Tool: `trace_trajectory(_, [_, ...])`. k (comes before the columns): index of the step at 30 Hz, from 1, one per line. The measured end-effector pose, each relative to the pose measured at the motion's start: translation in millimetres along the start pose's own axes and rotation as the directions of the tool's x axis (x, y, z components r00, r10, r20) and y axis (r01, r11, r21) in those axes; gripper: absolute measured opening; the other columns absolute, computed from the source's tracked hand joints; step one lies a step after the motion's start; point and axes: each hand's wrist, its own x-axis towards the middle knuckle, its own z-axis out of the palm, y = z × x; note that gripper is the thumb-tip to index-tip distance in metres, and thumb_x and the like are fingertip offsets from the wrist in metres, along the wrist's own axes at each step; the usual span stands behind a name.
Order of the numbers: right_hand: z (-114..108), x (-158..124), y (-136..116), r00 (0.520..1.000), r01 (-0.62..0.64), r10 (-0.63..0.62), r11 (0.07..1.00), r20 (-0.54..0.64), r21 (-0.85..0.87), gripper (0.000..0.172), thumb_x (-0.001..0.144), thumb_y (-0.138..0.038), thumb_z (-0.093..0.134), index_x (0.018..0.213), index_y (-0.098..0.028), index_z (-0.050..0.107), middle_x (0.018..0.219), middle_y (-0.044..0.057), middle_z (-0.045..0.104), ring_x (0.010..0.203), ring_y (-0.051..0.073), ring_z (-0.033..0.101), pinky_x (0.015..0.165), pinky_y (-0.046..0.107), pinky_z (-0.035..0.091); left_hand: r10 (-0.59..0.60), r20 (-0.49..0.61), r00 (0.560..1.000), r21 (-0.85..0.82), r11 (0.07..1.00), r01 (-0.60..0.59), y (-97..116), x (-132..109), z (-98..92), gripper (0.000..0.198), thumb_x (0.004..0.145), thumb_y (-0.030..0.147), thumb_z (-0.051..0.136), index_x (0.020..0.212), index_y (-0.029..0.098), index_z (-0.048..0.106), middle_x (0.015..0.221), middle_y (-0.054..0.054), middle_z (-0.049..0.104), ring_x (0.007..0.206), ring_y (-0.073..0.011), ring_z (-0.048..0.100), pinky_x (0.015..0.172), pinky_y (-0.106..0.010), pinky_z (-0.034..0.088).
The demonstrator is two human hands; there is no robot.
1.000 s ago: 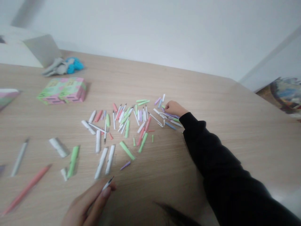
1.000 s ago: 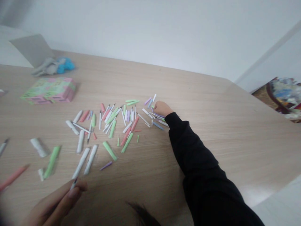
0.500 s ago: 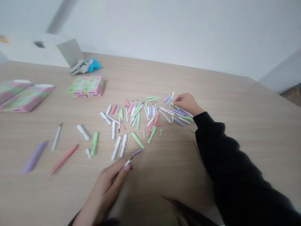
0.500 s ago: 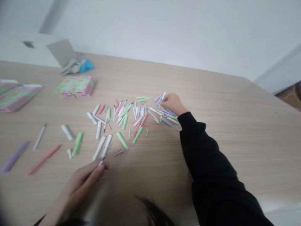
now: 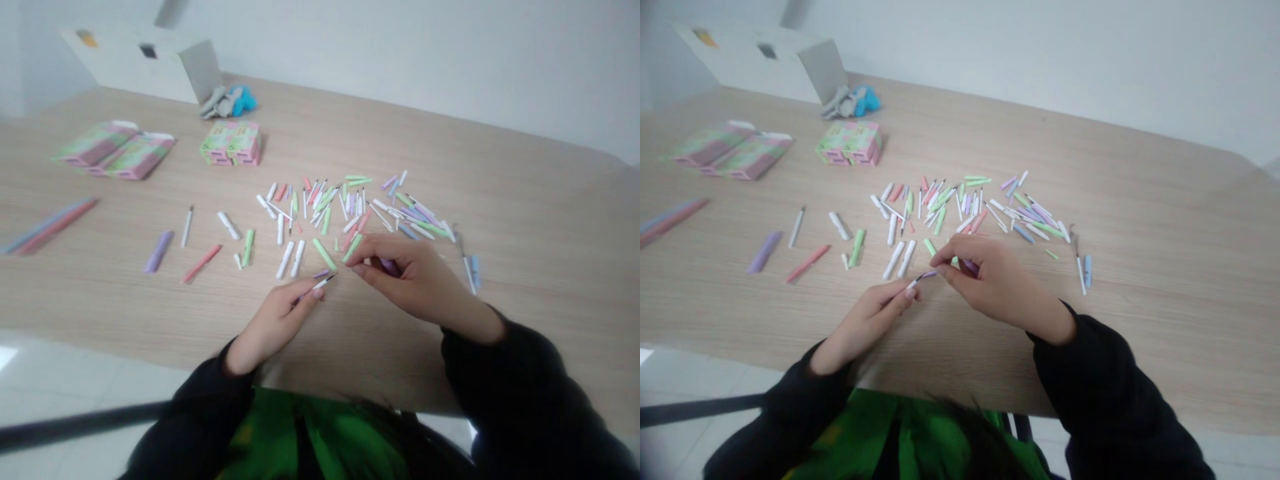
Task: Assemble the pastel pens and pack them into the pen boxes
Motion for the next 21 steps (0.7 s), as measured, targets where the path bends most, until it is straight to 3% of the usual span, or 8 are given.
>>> trace_trajectory(14, [16,-5,4,0.996,0.058,-0.063,0.995,-0.066,-0.083,0.011,0.091,-0.009,0.064,0.091,-0.014,0.074,0.076,-0.001,0.065,0.066,0.010,0.054,0.062,0.025,0.041,0.036,-0.006,0.999,-0.004,0.999,-0.036,-4,1,1.2,0.034,0.101,0.040,0.045,0.083,0.017,0.063,0.084,-0.001,0.070,0.081,-0.0174,0.063,0.080,-0.027,0.050])
trace_trajectory(21, [14,-7,2,0.996,0.061,-0.066,0.995,-0.059,-0.081,0.011,0.091,-0.010,0.064,0.090,-0.015,0.073,0.078,0.000,0.066,0.067,0.010,0.055,0.064,0.025,0.043,0.036,-0.005,0.999,0.009,0.999,-0.036,-5,0,2.1,0.036,0.101,0.040,0.045,0.080,0.018,0.062,0.074,-0.001,0.064,0.081,-0.0185,0.064,0.085,-0.029,0.050])
